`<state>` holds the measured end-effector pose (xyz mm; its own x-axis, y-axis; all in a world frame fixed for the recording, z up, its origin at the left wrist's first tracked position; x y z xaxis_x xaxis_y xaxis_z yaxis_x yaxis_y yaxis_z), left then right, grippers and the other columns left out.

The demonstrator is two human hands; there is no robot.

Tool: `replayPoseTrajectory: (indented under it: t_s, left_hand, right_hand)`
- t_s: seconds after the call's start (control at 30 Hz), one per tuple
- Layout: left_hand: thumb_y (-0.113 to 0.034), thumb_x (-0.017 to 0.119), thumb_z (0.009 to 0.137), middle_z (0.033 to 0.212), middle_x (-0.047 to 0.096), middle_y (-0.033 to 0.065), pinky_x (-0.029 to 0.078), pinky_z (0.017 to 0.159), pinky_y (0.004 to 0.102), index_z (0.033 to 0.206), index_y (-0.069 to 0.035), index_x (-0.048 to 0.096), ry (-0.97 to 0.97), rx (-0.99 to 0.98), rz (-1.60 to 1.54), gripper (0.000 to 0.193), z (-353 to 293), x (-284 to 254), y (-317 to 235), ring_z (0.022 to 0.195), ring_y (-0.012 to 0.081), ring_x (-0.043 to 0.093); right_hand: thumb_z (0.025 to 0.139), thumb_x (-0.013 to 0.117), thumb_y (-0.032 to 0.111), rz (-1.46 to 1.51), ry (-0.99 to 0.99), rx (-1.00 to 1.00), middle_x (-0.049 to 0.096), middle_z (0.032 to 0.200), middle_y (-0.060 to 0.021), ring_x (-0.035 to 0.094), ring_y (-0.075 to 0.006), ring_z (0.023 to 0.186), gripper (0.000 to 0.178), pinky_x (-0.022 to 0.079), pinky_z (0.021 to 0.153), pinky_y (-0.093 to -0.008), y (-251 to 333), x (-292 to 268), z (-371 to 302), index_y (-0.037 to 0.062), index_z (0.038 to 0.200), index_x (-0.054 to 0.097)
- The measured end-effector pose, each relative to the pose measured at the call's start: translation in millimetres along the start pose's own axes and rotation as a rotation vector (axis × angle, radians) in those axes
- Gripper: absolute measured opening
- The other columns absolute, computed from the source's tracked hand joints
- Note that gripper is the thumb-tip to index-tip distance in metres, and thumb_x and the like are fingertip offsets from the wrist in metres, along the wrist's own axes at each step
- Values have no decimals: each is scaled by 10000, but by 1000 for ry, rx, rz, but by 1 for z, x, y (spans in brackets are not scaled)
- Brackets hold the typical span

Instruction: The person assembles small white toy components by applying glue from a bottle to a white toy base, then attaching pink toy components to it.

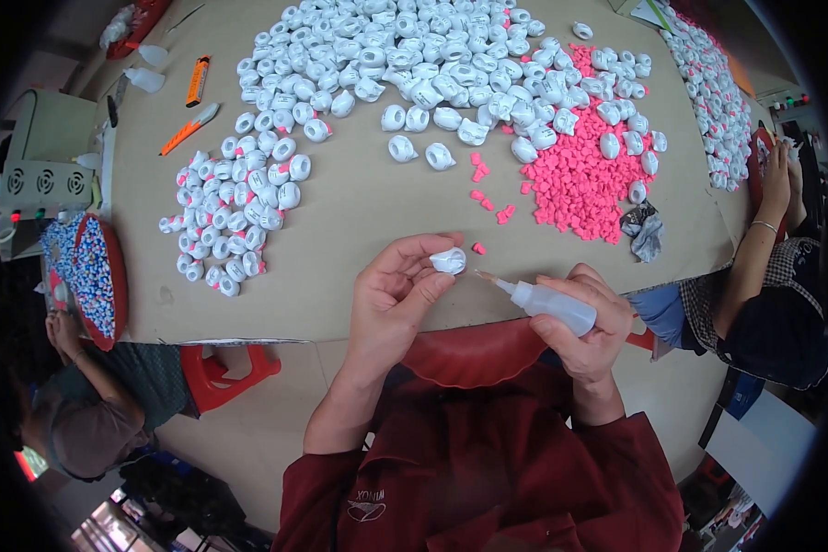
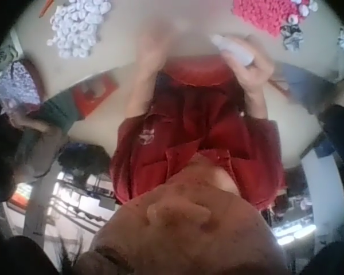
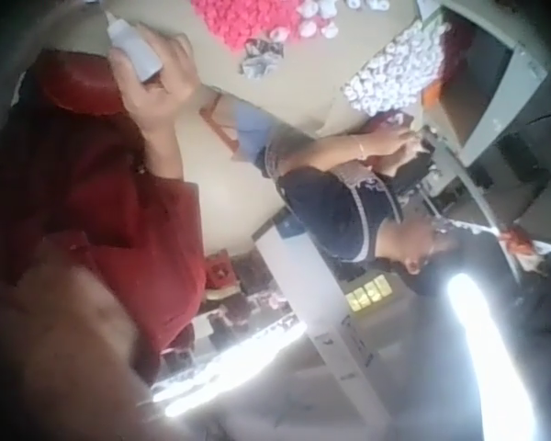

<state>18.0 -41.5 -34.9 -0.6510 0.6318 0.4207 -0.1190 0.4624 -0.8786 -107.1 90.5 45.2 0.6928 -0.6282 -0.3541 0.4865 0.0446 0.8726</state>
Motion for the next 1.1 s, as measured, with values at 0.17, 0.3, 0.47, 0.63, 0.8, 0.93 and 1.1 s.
replayPoseTrajectory:
  t_s: [0.17, 0.3, 0.47, 0.63, 0.8, 0.93, 1.1]
  left_hand:
    - [59, 578, 822, 1144, 568, 160, 493, 834, 293, 1090, 26, 528, -2, 6, -8, 275, 0, 0, 0, 959, 180, 597]
    - [55, 572, 837, 1098, 599, 99, 460, 831, 223, 1096, 28, 536, 23, -7, -16, 264, -1, 2, 0, 954, 108, 581]
    - [69, 590, 818, 1064, 606, 93, 466, 818, 223, 1108, 32, 535, 37, -4, -49, 297, -6, 2, -2, 936, 111, 586]
    - [93, 595, 803, 1063, 603, 97, 468, 819, 229, 1107, 35, 535, 11, -27, -60, 315, -19, 1, 1, 941, 122, 586]
    - [100, 606, 792, 1078, 593, 107, 472, 803, 221, 1088, 37, 540, -5, -37, -16, 310, -23, 6, 8, 935, 121, 583]
    - [105, 604, 789, 1072, 594, 108, 474, 776, 212, 1075, 34, 546, -17, -74, -36, 301, -26, 8, 8, 918, 115, 582]
    - [116, 592, 790, 1068, 594, 105, 474, 756, 210, 1069, 35, 548, 13, -59, -42, 294, -29, 9, 10, 893, 106, 582]
  right_hand:
    - [594, 758, 56, 1, -15, -4, 642, 716, -91, 454, -147, 536, 340, 354, 482, -257, 0, -1, 1, -42, 902, 653]
    - [595, 758, 60, 8, -20, 22, 636, 709, -92, 459, -145, 545, 339, 358, 493, -253, -3, -3, -1, -43, 899, 651]
    - [615, 745, 39, 129, -84, 165, 634, 770, -87, 511, -145, 615, 356, 397, 569, -236, -18, -14, -6, -40, 944, 634]
    - [671, 692, -15, 311, -191, 298, 621, 896, -91, 583, -187, 778, 299, 449, 707, -272, -46, 0, -7, -6, 956, 604]
    - [702, 670, -33, -141, -46, 197, 614, 978, -90, 579, -172, 890, 323, 457, 775, -280, -37, 14, 6, 18, 1009, 586]
    - [681, 729, 55, -60, -77, 180, 617, 888, -88, 578, -244, 816, 314, 464, 708, -318, -25, 10, 10, 33, 969, 604]
    - [664, 724, 36, -582, -227, 16, 588, 834, -77, 535, -232, 751, 217, 437, 641, -319, -19, -38, 7, 39, 868, 649]
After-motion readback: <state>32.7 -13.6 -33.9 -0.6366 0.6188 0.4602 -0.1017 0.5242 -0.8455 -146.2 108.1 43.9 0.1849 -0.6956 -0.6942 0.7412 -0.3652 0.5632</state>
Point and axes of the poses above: each hand's wrist, its own z-axis towards the middle knuckle, its own x-axis out of the palm, y = z × x, the point moved 10 cm from there along z, towards the middle knuckle
